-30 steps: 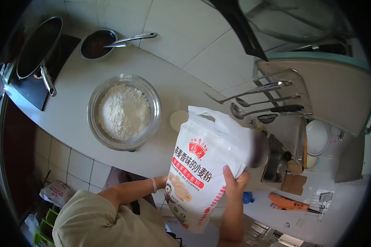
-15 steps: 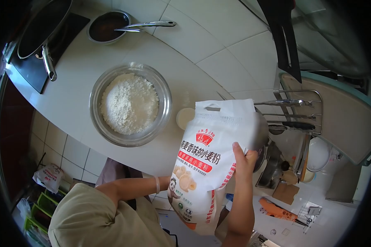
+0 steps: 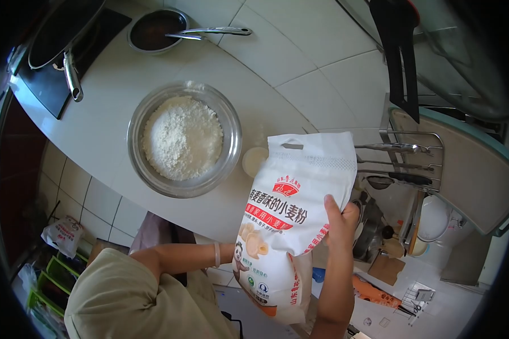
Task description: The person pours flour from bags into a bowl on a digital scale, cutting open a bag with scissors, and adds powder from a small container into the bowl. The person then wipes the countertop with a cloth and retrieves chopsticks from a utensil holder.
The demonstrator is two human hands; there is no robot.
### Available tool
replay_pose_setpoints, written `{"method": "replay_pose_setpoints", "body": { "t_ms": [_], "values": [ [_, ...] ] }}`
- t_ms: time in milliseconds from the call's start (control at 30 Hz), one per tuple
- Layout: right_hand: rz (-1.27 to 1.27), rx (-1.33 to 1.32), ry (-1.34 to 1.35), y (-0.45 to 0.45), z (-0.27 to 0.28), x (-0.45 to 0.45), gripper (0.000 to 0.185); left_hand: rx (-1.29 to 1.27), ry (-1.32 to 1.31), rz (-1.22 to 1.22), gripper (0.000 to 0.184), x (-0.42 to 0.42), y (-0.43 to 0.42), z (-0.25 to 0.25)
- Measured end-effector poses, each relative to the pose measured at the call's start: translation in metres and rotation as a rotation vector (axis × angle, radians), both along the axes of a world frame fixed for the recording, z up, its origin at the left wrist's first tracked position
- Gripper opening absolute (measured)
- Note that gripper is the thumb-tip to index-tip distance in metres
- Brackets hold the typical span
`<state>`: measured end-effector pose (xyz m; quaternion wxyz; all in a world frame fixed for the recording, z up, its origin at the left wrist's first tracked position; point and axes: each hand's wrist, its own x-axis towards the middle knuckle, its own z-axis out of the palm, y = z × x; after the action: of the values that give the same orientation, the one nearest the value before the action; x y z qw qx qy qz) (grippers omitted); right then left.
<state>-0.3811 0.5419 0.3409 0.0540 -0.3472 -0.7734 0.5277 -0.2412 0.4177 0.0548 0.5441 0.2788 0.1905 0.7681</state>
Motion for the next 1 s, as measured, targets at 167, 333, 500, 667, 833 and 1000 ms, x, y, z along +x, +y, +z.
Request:
{"method": "replay_pose_setpoints", "body": {
  "t_ms": [167,333,500,667,833,1000],
  "values": [
    [-0.105,0.129,0.080,-0.008,0.002,0.045,0.021,-0.048,0.041,-0.034,0.080,-0.011,-0.008,-0.004],
    [-0.240,0.190,0.147,-0.010,-0.004,0.104,0.020,-0.123,0.104,-0.067,0.075,-0.025,-0.018,-0.010],
    [-0.223,0.120,0.306,-0.012,-0.014,0.151,0.020,-0.201,0.171,-0.105,0.069,-0.031,-0.026,-0.015],
    [-0.287,0.202,0.369,-0.011,-0.008,0.187,0.019,-0.264,0.234,-0.143,0.064,-0.037,-0.030,-0.013],
    [-0.313,0.184,0.482,-0.021,0.001,0.194,0.023,-0.323,0.313,-0.133,0.059,-0.053,-0.031,-0.010],
    [-0.329,0.170,0.606,-0.025,0.004,0.204,0.028,-0.394,0.430,-0.078,0.055,-0.090,-0.023,0.003]
  ]
}}
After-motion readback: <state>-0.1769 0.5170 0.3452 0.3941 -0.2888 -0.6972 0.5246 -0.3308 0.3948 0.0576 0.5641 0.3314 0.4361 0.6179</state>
